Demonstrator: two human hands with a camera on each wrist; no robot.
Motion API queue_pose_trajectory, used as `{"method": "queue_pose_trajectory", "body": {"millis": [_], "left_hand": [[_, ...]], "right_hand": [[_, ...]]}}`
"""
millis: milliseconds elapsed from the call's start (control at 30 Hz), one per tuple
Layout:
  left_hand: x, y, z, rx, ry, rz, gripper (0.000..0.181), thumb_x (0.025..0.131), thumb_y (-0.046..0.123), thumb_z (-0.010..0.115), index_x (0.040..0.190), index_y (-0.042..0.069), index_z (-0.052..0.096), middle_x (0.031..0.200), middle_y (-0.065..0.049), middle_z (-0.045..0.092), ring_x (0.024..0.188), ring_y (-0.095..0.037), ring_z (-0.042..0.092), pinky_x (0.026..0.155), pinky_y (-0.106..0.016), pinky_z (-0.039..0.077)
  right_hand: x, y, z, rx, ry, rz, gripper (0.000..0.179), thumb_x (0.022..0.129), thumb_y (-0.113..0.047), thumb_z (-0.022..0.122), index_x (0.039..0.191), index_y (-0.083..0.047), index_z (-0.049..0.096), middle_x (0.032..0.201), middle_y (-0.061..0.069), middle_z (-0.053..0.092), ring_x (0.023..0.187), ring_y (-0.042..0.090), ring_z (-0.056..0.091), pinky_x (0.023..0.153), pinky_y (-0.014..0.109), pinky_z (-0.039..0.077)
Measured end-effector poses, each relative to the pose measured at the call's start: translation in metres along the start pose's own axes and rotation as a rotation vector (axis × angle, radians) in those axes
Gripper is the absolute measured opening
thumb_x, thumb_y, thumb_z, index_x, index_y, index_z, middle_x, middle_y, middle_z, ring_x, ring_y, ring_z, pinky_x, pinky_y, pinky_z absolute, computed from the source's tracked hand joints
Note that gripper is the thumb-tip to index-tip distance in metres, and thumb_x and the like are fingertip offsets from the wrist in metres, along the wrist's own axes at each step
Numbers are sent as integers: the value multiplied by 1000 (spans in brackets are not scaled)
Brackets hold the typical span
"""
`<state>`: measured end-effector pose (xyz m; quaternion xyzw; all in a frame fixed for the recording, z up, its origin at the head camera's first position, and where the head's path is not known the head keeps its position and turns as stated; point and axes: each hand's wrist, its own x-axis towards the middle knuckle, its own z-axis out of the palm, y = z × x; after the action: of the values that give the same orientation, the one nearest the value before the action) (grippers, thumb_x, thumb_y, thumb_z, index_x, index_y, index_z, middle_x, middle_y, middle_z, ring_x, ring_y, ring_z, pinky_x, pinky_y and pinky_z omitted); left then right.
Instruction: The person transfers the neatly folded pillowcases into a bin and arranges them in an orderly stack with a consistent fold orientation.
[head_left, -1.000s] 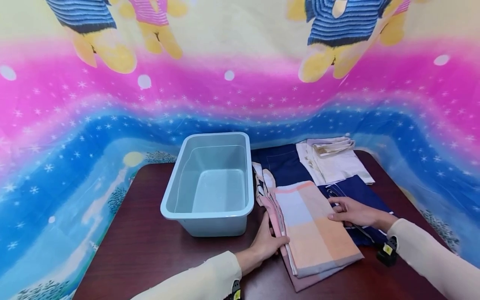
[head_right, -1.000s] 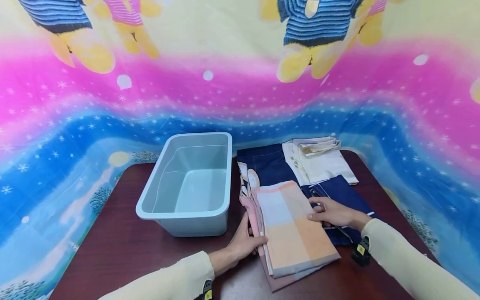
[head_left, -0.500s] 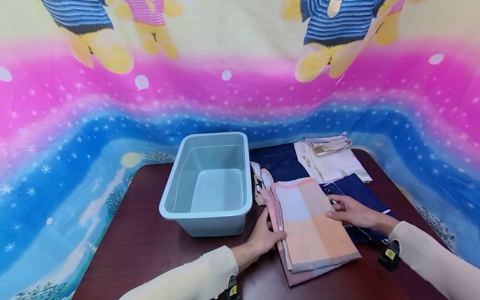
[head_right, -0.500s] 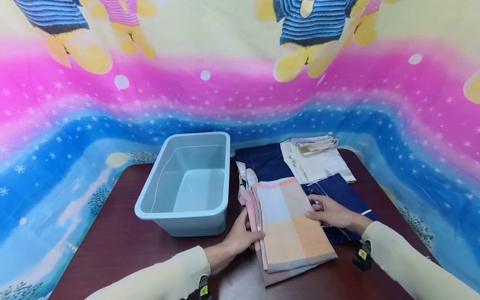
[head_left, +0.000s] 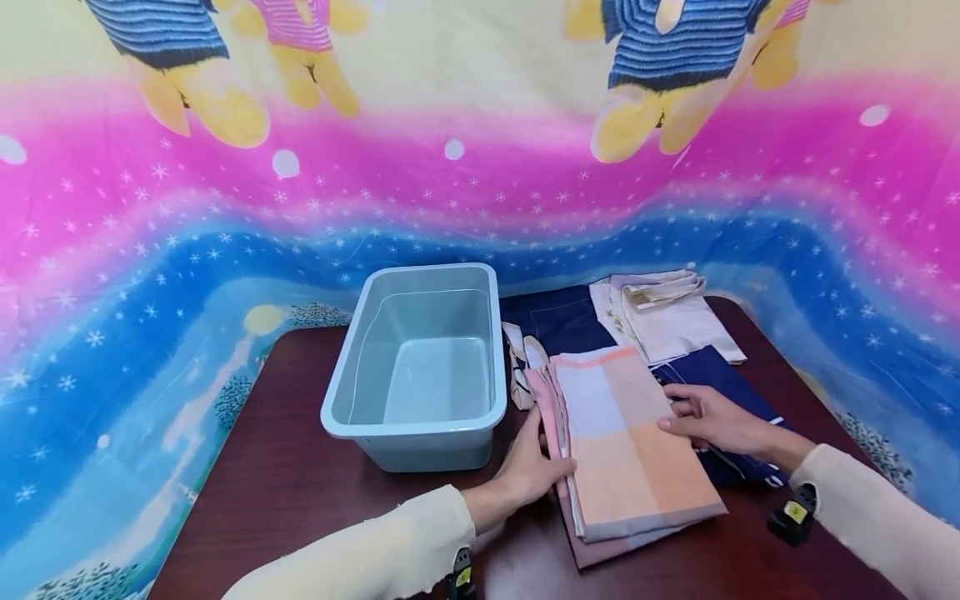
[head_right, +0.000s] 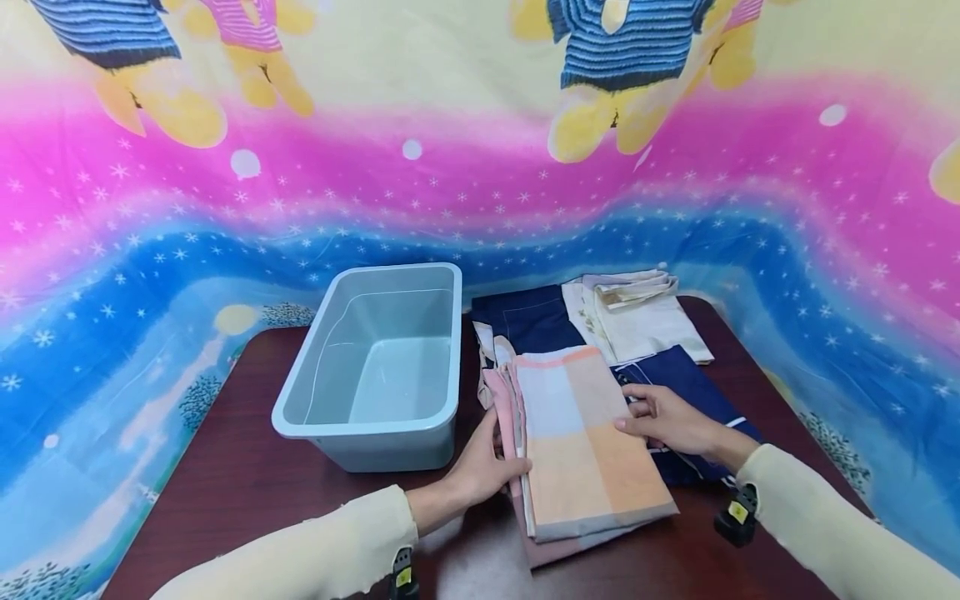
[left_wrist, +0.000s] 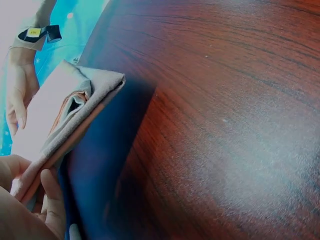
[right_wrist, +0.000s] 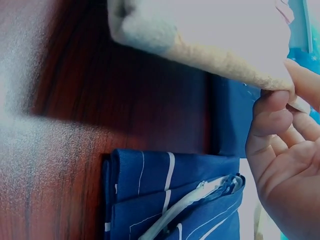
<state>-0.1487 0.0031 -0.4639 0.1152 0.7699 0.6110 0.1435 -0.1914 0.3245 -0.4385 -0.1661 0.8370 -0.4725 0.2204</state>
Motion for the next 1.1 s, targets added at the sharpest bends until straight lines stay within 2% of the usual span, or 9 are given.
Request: {"method": "queue_pose_trajectory", "body": {"millis": [200, 433, 600, 733, 833, 967, 1100], "left_hand": [[2, 8, -5, 62, 5, -10, 83, 85, 7, 76, 154, 21, 33, 98, -7, 68, 68, -9, 64, 55, -27, 54], [6, 17, -7, 72, -1, -21, 85, 86, 9, 77, 156, 24, 31, 113, -8, 65, 89, -12, 66, 66, -26, 57], [6, 25, -9, 100, -10, -4, 86, 86, 10, 76, 157, 24, 30, 120, -8, 64, 94, -11, 66, 70, -25, 58], [7, 31, -10, 131, -17, -5, 92, 86, 12, 77, 161, 24, 25, 111, -6, 66, 86, -8, 64, 63, -24, 55], [8, 35, -11, 125, -27, -8, 95, 85, 11, 77, 162, 24, 22, 103, -6, 67, 74, -9, 64, 56, -26, 55], [9, 40, -14, 114, -37, -16, 95, 86, 10, 77, 161, 25, 22, 100, -7, 65, 65, -11, 63, 51, -28, 55], [11, 47, -16, 88, -55, -17, 92, 87, 9, 76, 160, 27, 22, 101, -9, 66, 66, -11, 65, 50, -29, 56]], "right_hand": [[-1, -5, -3, 35, 3, 8, 61, 102, -21, 60, 148, 9, 33, 109, 16, 74, 54, 26, 56, 48, 34, 49], [-4, -9, -5, 27, 9, 12, 60, 103, -21, 59, 149, 8, 32, 110, 14, 74, 55, 28, 56, 49, 34, 49], [-8, -15, -9, 18, 29, 38, 63, 103, -23, 59, 151, 6, 30, 112, 16, 74, 57, 27, 55, 51, 34, 49], [-11, -20, -12, 28, 24, 51, 67, 104, -24, 58, 154, 6, 26, 111, 13, 73, 59, 25, 54, 54, 34, 48], [-14, -23, -15, 47, 14, 42, 64, 104, -22, 57, 153, 7, 26, 111, 8, 74, 62, 25, 56, 54, 36, 48], [-16, -26, -20, 38, 18, 41, 63, 105, -22, 56, 153, 5, 27, 112, 1, 75, 65, 24, 58, 56, 35, 49], [-18, -30, -24, 21, 19, 32, 66, 105, -21, 55, 155, 5, 21, 114, -3, 74, 66, 24, 58, 57, 34, 50]]}}
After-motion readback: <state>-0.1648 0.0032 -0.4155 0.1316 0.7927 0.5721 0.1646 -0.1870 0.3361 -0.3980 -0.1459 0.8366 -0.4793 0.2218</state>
